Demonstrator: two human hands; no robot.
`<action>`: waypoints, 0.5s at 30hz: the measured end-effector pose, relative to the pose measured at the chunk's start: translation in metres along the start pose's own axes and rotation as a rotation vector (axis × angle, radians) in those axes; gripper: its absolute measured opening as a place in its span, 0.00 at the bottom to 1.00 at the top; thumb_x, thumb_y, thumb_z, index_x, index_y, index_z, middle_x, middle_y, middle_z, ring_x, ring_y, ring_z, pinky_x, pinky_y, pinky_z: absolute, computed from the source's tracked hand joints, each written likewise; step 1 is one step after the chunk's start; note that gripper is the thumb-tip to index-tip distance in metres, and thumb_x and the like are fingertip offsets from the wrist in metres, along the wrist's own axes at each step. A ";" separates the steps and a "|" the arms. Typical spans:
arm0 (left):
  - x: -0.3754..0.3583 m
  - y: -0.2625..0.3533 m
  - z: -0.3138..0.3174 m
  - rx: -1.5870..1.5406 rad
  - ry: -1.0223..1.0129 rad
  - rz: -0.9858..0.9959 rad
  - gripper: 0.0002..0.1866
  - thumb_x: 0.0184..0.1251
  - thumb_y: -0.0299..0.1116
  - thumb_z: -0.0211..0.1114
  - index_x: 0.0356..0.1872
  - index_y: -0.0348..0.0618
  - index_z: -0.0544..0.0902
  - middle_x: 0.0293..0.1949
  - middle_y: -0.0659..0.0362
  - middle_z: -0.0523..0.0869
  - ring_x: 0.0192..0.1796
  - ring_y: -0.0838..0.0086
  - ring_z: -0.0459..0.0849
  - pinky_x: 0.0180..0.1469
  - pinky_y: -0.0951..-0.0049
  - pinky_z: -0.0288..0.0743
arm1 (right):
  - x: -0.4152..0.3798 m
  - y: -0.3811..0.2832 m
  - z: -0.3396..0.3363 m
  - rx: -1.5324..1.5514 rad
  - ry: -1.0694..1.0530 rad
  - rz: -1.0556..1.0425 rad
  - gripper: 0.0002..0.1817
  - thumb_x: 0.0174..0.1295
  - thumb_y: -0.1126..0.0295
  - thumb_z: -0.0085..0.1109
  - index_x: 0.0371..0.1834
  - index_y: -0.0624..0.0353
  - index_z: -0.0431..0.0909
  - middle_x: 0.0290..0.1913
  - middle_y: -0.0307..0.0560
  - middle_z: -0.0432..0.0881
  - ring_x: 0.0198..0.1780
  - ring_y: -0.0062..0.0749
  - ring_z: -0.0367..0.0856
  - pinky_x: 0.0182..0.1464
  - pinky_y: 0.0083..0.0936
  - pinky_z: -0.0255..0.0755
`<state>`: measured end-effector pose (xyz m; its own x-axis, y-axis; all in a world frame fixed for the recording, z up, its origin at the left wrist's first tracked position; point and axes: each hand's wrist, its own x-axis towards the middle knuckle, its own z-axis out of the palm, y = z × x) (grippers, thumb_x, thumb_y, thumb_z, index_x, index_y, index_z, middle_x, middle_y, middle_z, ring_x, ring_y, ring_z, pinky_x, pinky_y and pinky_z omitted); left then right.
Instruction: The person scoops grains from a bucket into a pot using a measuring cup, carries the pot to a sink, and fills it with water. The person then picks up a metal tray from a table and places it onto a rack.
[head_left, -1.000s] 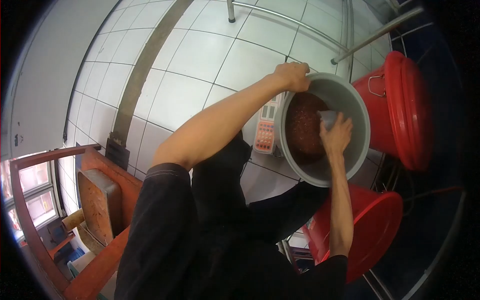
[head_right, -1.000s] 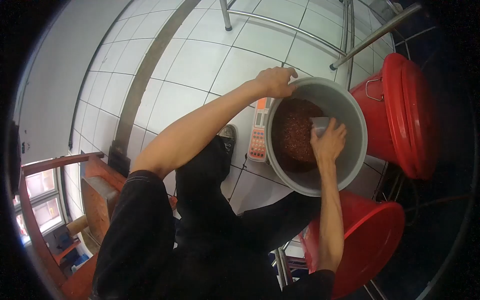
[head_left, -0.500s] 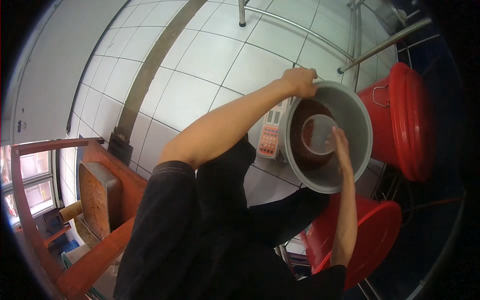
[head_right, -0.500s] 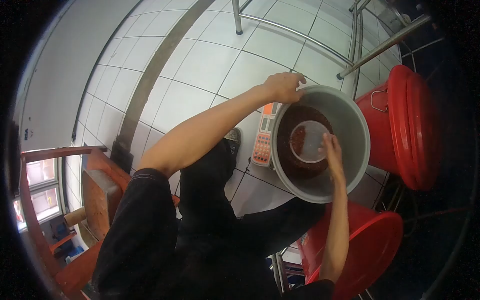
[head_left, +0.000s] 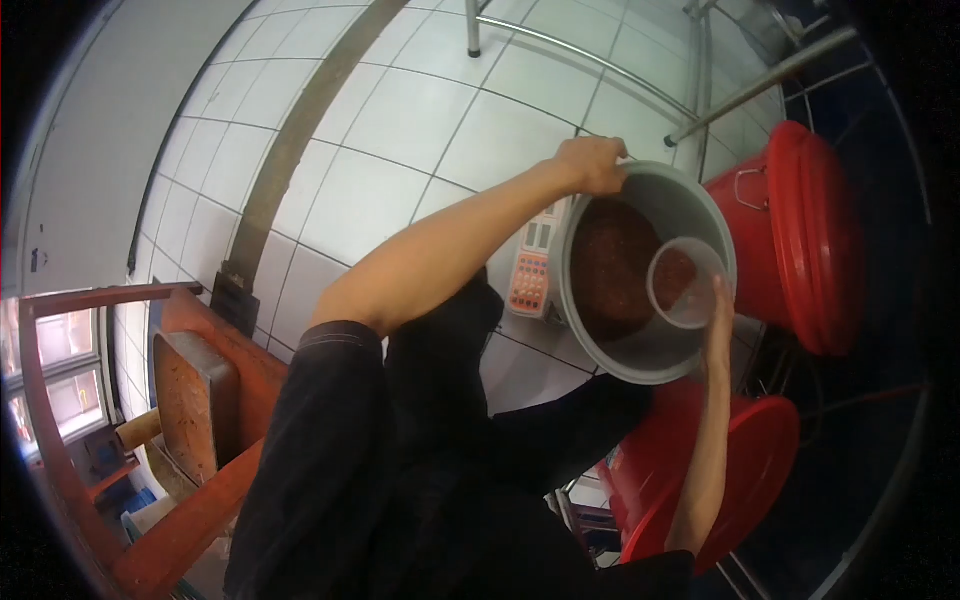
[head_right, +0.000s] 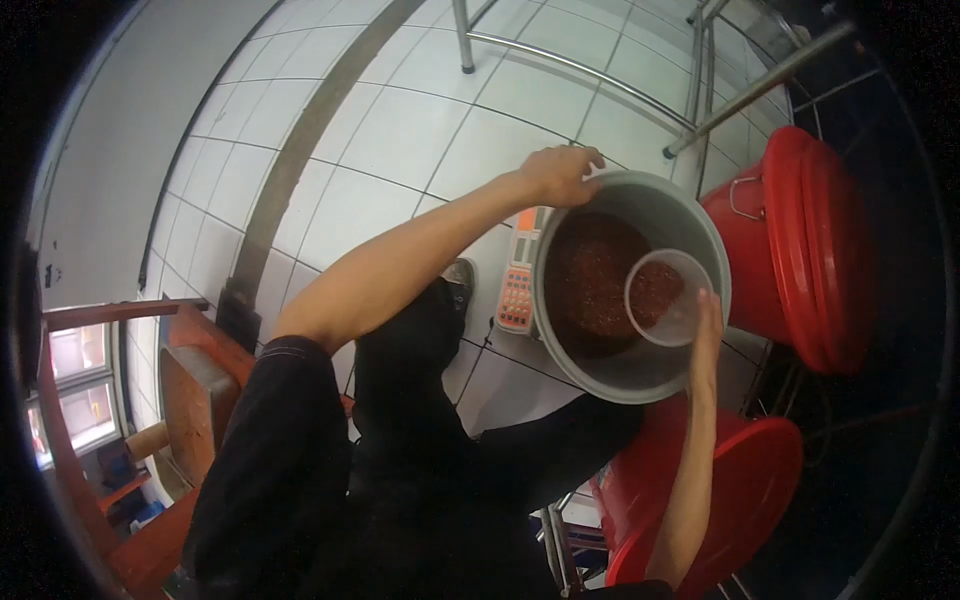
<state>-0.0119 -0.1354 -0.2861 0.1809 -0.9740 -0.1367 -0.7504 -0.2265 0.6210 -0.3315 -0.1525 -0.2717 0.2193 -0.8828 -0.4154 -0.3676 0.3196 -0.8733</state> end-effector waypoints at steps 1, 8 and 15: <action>0.000 0.001 0.002 -0.008 -0.008 0.016 0.24 0.63 0.47 0.62 0.58 0.49 0.78 0.51 0.55 0.86 0.56 0.59 0.82 0.59 0.59 0.74 | 0.006 0.008 -0.001 -0.216 0.078 -0.169 0.33 0.67 0.42 0.52 0.63 0.59 0.70 0.53 0.51 0.77 0.52 0.38 0.77 0.54 0.34 0.71; 0.003 -0.001 0.000 -0.003 -0.036 -0.009 0.24 0.64 0.47 0.60 0.58 0.49 0.78 0.51 0.54 0.86 0.55 0.58 0.83 0.58 0.59 0.75 | 0.027 0.036 0.032 -0.910 0.393 -0.463 0.32 0.59 0.51 0.63 0.59 0.62 0.69 0.51 0.63 0.71 0.55 0.59 0.72 0.56 0.48 0.69; 0.001 0.000 0.002 0.001 0.000 0.016 0.23 0.64 0.46 0.60 0.58 0.47 0.77 0.51 0.54 0.86 0.54 0.58 0.83 0.58 0.60 0.75 | 0.020 0.078 0.066 -1.137 0.175 -0.539 0.32 0.57 0.54 0.63 0.60 0.62 0.68 0.51 0.65 0.68 0.55 0.60 0.71 0.53 0.50 0.72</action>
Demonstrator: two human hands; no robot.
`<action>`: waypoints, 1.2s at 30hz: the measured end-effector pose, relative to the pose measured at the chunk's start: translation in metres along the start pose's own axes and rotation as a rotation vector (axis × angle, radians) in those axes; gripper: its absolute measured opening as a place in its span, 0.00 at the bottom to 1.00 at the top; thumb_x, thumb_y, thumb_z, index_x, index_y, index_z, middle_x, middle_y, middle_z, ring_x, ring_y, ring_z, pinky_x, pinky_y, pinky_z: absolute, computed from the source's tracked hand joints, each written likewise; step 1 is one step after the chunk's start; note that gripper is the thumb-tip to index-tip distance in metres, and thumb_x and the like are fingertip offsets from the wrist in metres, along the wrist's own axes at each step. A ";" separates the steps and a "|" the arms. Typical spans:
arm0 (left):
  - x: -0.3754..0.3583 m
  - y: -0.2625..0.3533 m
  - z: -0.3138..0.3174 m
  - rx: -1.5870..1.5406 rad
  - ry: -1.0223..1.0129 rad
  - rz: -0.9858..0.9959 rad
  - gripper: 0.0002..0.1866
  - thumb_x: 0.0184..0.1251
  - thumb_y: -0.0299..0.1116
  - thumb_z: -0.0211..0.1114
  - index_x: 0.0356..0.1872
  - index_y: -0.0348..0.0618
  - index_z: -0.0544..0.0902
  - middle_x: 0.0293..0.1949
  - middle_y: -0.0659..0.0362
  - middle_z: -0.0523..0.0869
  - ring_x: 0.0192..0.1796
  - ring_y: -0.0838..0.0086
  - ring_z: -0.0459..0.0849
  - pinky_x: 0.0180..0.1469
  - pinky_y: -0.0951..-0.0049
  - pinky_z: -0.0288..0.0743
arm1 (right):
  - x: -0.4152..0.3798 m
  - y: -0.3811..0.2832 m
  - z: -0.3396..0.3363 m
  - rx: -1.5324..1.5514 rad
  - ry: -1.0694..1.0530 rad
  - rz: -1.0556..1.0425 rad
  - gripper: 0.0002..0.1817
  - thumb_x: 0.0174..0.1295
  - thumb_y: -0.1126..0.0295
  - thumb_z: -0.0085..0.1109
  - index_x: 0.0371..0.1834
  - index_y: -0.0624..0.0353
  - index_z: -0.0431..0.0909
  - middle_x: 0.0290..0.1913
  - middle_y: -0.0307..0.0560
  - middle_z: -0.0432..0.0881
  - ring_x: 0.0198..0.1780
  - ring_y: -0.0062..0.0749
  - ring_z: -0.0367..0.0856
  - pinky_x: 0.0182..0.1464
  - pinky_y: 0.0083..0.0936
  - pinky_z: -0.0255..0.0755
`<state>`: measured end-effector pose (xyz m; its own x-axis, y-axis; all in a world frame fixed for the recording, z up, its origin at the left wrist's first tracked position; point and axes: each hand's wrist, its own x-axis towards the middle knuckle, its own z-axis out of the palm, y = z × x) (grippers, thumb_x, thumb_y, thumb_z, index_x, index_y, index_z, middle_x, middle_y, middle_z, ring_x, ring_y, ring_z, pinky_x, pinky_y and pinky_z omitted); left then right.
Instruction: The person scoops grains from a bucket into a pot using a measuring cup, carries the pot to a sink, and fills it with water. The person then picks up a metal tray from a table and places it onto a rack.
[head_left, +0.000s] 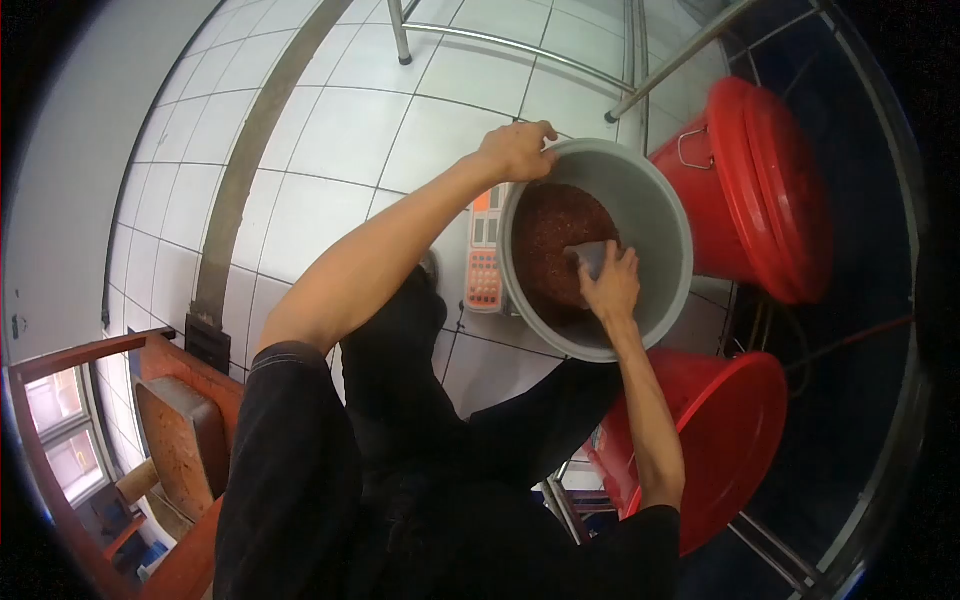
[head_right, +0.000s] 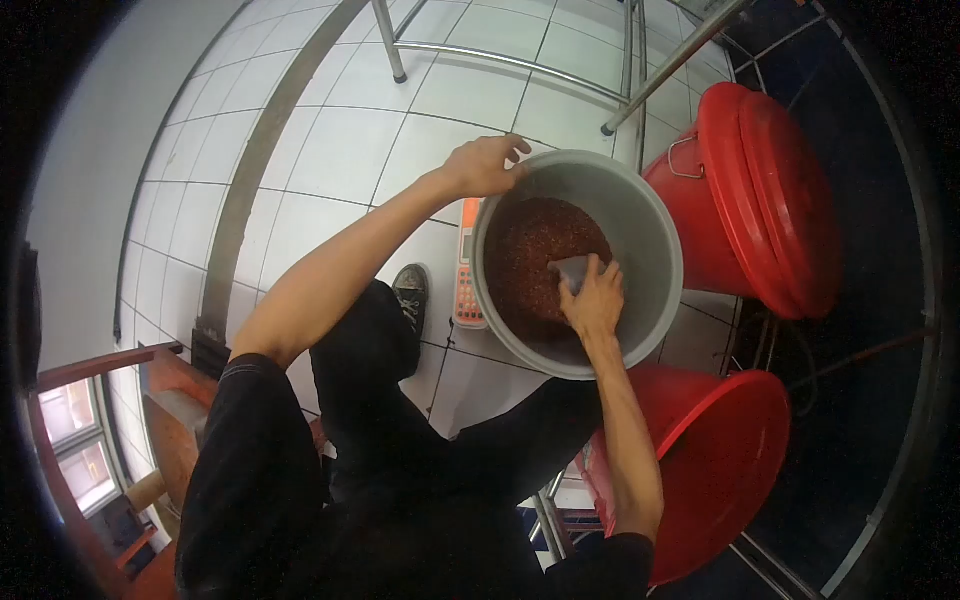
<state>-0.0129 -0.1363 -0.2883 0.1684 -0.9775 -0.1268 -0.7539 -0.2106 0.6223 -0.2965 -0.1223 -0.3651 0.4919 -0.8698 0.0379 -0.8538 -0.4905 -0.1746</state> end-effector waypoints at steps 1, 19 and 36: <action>0.001 0.002 0.000 -0.003 -0.009 -0.001 0.23 0.64 0.46 0.60 0.57 0.48 0.78 0.51 0.54 0.86 0.54 0.58 0.83 0.58 0.60 0.75 | -0.002 -0.003 -0.001 0.016 -0.034 -0.034 0.32 0.57 0.54 0.63 0.60 0.63 0.67 0.51 0.66 0.68 0.55 0.61 0.71 0.54 0.50 0.72; -0.002 0.006 -0.006 -0.026 0.012 -0.002 0.22 0.65 0.43 0.60 0.58 0.47 0.77 0.52 0.54 0.85 0.57 0.59 0.81 0.60 0.59 0.74 | 0.007 0.028 -0.043 1.152 -0.388 0.446 0.39 0.67 0.41 0.52 0.69 0.63 0.63 0.54 0.50 0.77 0.54 0.35 0.76 0.59 0.33 0.69; -0.002 0.001 -0.008 -0.027 0.013 -0.012 0.23 0.63 0.43 0.61 0.58 0.47 0.77 0.52 0.54 0.85 0.56 0.58 0.83 0.59 0.59 0.74 | 0.021 0.034 -0.100 1.200 0.080 0.566 0.35 0.67 0.40 0.51 0.63 0.60 0.69 0.62 0.52 0.71 0.66 0.42 0.67 0.71 0.41 0.54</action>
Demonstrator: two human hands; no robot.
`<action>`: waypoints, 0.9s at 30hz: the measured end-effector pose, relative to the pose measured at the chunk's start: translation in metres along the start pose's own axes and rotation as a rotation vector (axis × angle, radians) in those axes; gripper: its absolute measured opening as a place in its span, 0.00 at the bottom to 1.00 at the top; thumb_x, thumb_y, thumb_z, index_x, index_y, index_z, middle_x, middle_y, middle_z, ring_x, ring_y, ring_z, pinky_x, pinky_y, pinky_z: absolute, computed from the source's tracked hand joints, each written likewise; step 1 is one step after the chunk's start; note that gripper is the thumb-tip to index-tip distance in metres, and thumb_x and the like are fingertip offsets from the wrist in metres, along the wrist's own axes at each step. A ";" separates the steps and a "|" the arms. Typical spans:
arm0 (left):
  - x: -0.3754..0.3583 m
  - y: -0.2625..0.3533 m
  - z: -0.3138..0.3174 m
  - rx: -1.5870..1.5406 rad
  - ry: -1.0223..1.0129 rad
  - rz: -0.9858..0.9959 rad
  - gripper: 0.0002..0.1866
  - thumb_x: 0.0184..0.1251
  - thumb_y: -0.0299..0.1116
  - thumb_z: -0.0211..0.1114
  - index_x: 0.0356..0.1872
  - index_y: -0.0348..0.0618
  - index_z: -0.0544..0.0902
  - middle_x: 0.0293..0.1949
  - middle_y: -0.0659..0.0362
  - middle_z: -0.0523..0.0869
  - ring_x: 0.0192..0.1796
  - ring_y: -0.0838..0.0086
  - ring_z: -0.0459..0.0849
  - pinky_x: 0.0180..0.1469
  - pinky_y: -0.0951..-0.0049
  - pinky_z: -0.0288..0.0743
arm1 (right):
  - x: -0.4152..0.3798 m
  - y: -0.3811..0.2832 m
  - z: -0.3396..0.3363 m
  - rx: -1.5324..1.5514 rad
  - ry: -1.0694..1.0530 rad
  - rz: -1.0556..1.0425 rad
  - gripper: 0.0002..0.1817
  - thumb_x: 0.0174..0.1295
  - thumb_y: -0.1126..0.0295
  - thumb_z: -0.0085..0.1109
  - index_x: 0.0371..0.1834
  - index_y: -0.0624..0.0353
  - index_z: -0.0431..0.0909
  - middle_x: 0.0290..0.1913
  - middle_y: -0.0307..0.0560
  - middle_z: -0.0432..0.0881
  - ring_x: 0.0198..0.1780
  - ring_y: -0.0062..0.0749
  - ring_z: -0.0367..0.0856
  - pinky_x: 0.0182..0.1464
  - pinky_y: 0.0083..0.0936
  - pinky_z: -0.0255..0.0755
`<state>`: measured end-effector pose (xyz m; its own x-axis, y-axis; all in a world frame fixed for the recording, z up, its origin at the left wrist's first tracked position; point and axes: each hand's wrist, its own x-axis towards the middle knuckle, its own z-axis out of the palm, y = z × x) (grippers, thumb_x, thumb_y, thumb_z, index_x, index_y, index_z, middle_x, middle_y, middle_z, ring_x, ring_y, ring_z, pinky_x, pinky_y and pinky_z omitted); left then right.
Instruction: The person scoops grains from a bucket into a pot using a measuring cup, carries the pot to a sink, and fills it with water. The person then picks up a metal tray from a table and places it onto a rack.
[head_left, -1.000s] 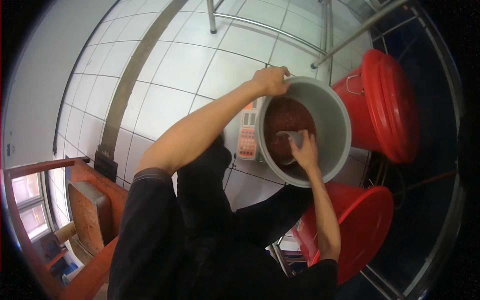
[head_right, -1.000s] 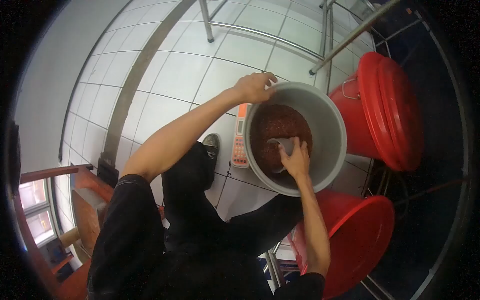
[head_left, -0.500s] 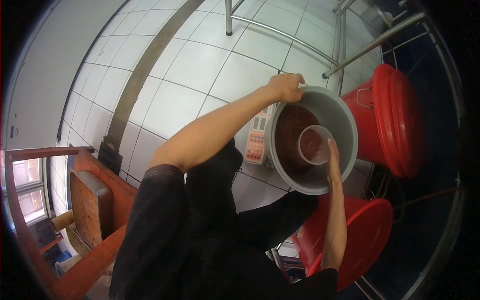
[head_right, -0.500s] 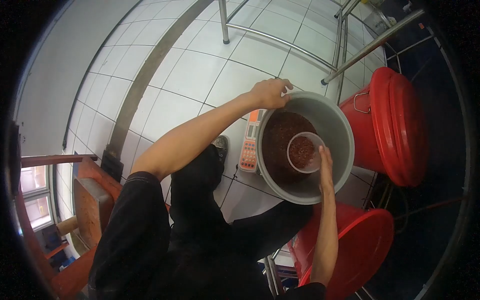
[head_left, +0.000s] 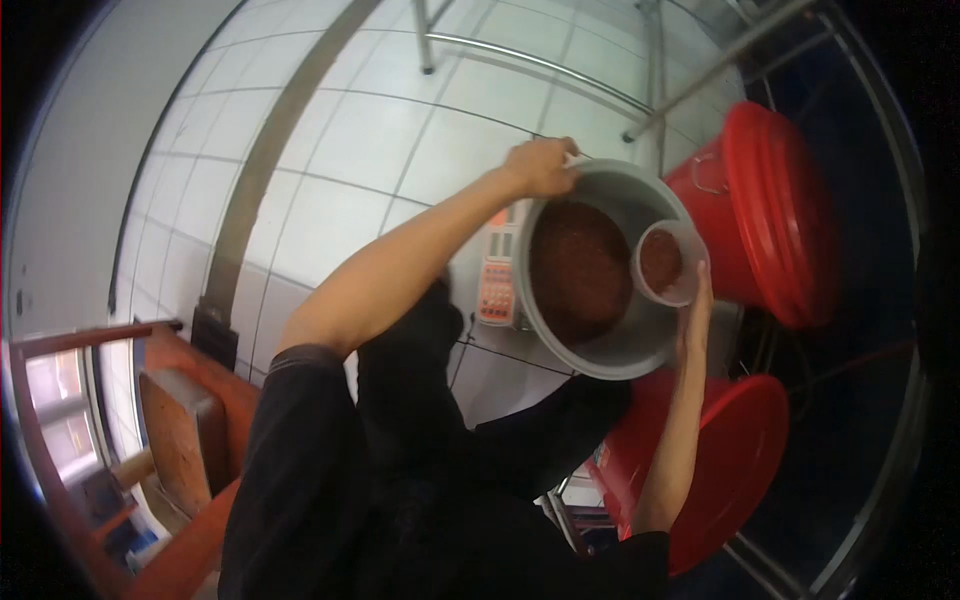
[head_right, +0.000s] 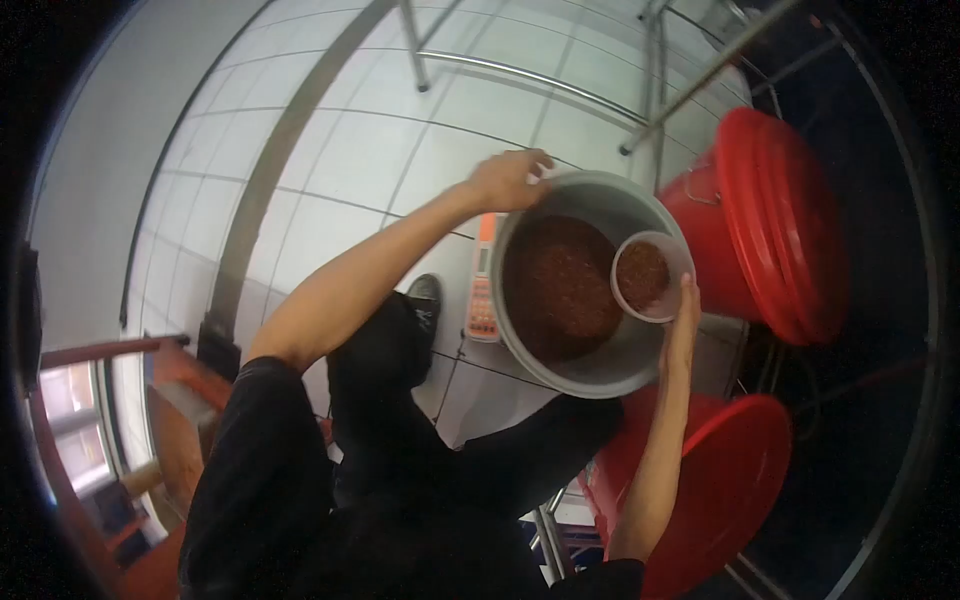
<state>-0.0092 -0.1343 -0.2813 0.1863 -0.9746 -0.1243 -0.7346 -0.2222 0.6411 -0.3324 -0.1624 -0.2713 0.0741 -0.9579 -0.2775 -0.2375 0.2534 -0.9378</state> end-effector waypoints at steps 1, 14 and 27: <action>0.003 0.000 0.004 -0.005 0.008 0.016 0.23 0.63 0.44 0.61 0.58 0.47 0.78 0.53 0.54 0.85 0.55 0.58 0.83 0.59 0.59 0.75 | -0.006 -0.005 -0.016 0.245 -0.015 0.034 0.35 0.67 0.41 0.51 0.65 0.60 0.68 0.62 0.51 0.72 0.66 0.41 0.68 0.71 0.42 0.55; 0.014 -0.013 0.012 -0.143 -0.021 0.231 0.20 0.68 0.36 0.60 0.59 0.42 0.77 0.48 0.48 0.85 0.44 0.62 0.87 0.48 0.66 0.79 | -0.143 -0.002 -0.290 -0.291 0.566 -0.126 0.32 0.65 0.47 0.57 0.62 0.62 0.71 0.60 0.52 0.75 0.62 0.40 0.72 0.63 0.36 0.67; 0.009 -0.007 0.009 -0.146 -0.006 0.206 0.18 0.69 0.32 0.58 0.58 0.41 0.78 0.46 0.48 0.86 0.45 0.63 0.86 0.50 0.65 0.77 | -0.134 0.120 -0.307 -1.658 0.762 -0.234 0.36 0.50 0.49 0.68 0.62 0.52 0.71 0.62 0.62 0.68 0.59 0.56 0.68 0.58 0.54 0.62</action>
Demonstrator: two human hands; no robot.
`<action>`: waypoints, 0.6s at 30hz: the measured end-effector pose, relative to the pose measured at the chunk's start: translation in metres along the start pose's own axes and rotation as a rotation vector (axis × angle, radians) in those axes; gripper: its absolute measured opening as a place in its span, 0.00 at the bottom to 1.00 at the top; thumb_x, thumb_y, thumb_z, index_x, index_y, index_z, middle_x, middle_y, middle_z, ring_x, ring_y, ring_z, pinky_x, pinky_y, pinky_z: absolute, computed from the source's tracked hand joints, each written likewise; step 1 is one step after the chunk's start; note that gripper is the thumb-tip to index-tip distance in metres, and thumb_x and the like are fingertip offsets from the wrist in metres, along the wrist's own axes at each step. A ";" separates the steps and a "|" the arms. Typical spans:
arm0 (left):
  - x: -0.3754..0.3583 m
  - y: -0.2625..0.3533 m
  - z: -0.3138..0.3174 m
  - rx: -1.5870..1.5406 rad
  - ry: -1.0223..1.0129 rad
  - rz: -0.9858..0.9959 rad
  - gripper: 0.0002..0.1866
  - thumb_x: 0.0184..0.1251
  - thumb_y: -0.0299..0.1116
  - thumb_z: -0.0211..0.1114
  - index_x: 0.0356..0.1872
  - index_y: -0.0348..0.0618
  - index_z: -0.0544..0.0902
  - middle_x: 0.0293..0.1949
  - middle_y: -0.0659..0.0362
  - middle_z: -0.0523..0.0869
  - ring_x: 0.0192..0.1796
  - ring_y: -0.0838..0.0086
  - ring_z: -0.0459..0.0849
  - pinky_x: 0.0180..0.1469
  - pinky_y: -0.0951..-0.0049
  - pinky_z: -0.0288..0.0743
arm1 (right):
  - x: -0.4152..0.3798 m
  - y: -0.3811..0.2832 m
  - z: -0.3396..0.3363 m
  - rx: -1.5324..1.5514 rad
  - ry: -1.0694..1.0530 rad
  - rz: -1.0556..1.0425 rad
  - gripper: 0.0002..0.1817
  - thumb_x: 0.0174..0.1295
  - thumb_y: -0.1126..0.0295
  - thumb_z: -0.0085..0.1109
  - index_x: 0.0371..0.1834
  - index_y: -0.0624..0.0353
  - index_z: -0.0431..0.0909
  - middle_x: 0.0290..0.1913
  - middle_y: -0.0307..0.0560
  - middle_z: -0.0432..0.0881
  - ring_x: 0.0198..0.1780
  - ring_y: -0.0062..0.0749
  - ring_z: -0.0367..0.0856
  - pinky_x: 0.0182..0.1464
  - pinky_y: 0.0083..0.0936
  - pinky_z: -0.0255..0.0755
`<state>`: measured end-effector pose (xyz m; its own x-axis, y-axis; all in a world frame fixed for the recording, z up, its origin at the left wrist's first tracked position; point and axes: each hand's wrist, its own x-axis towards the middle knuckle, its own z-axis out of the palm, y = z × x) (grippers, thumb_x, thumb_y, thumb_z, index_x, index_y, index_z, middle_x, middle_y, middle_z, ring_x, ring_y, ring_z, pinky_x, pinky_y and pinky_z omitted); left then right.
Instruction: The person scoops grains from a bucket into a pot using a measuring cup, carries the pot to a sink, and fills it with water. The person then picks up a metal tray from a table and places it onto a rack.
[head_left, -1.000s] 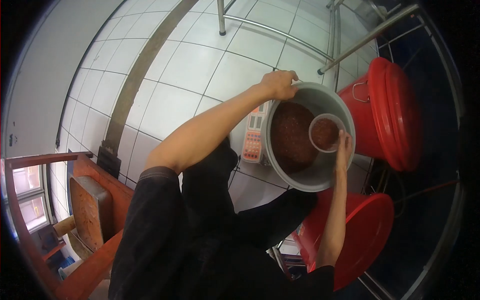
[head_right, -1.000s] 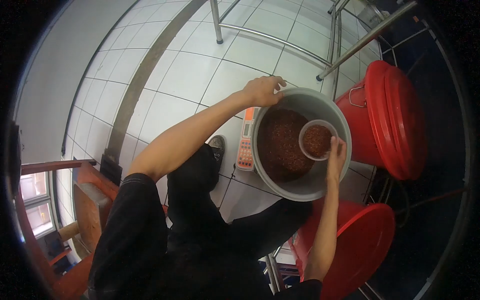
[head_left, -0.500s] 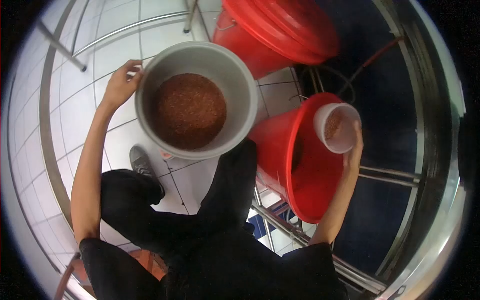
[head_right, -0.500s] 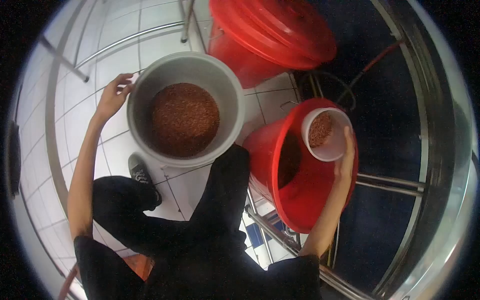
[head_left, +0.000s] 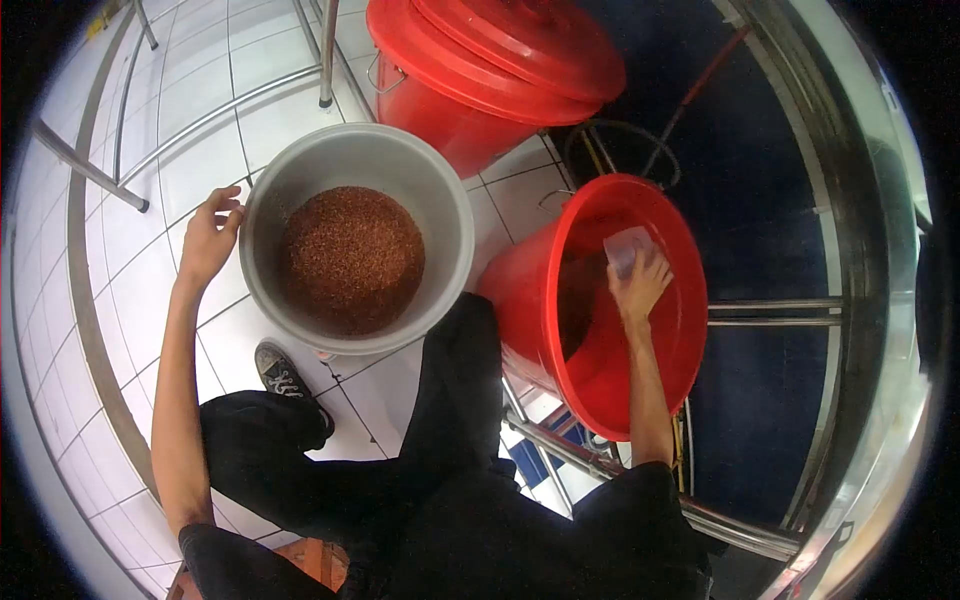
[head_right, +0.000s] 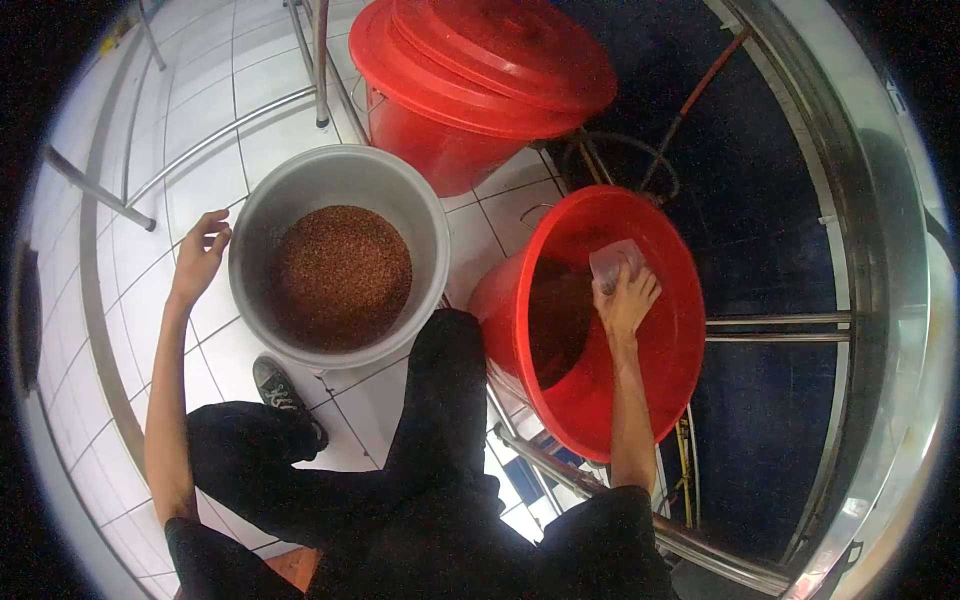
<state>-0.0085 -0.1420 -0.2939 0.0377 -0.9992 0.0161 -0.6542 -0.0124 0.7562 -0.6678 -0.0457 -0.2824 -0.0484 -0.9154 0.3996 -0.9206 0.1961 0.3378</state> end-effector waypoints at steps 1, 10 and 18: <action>0.000 0.001 0.000 -0.001 -0.009 -0.013 0.18 0.69 0.32 0.58 0.58 0.41 0.78 0.46 0.48 0.86 0.44 0.63 0.86 0.50 0.66 0.77 | -0.001 0.000 -0.003 -0.002 0.081 -0.036 0.36 0.51 0.49 0.68 0.62 0.51 0.70 0.62 0.61 0.69 0.59 0.56 0.68 0.58 0.54 0.62; 0.004 -0.026 0.008 -0.070 0.024 0.046 0.20 0.67 0.37 0.62 0.58 0.42 0.78 0.47 0.50 0.86 0.43 0.66 0.87 0.45 0.67 0.80 | 0.039 -0.010 -0.033 0.503 0.536 0.272 0.24 0.64 0.55 0.60 0.50 0.67 0.78 0.49 0.63 0.80 0.55 0.55 0.76 0.61 0.44 0.66; -0.003 0.006 0.001 0.162 -0.012 -0.163 0.21 0.67 0.40 0.60 0.58 0.43 0.78 0.53 0.50 0.85 0.46 0.63 0.87 0.50 0.64 0.80 | 0.120 -0.135 -0.133 1.500 -0.031 0.541 0.32 0.70 0.46 0.45 0.68 0.58 0.67 0.63 0.49 0.73 0.56 0.36 0.74 0.58 0.38 0.68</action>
<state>-0.0127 -0.1387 -0.2900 0.1438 -0.9839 -0.1062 -0.7531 -0.1784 0.6332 -0.4975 -0.1353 -0.1663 -0.4717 -0.8660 0.1660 -0.3227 -0.0057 -0.9465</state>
